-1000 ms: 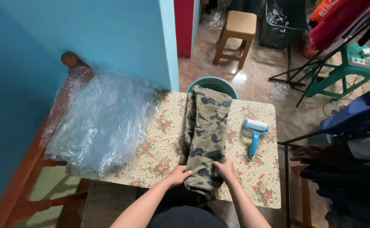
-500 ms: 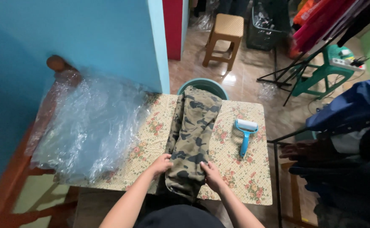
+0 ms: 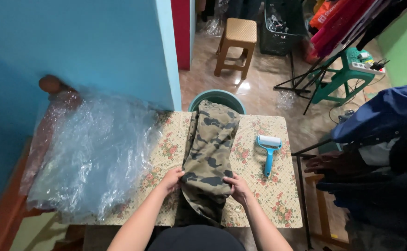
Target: The person uses a lint roller to remove lint from a pair of camouflage pants laid on a table. They repeatedly roll the tool over the fabric, fold the pants, and continue rolling until the pants are folded into a compact bundle.
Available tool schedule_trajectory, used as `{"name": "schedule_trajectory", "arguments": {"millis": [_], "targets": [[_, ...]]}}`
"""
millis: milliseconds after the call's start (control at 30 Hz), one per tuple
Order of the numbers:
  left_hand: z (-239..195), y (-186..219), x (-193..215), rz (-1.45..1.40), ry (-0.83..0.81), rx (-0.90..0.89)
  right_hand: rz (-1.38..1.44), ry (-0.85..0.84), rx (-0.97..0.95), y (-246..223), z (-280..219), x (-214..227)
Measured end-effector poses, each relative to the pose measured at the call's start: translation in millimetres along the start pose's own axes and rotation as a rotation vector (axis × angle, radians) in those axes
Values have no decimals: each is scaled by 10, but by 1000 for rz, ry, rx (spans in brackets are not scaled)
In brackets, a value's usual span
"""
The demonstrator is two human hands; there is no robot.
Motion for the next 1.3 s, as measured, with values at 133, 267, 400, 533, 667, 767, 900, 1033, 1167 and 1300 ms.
{"name": "schedule_trajectory", "arguments": {"millis": [133,267,400,533,667,767,900,1033,1167,1300], "targets": [[291,-31,-58,-18,14,57,192,56,15,-76,330,131],[79,375,-261,-17,-25,33,111,122,-82,-276,204,-29],[212,660,-387,199,-55,-89,-124,83,185,-653,34,-473],[113,1027,-449,-38,4,-189,-497,139,641,-978,53,-421],[-32,1102,-340,-312,-14,-6,-308,130,476,-885,46,-398],[84,858,-236,-268,-16,112,-15,100,143,-725,205,-450],[703,539,-190,-33,51,54,62,99,-2,-787,491,-504],[898,758,-330,177,68,-14,-136,167,74,-1028,493,-748],[838,1134,-519,552,232,-8,-13,74,-94,-1192,414,-1111],[513,1655,-642,723,77,34,-280,-18,-64,-1431,577,-1168]]}}
Point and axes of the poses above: each hand's wrist, its own z-axis towards the middle knuckle, its own x-axis out of the back of the hand, y = z × x, the point moved 3 cm from there along z, towards the middle knuckle, and after that the axes turned 3 degrees about z, right-handed, at the moved point
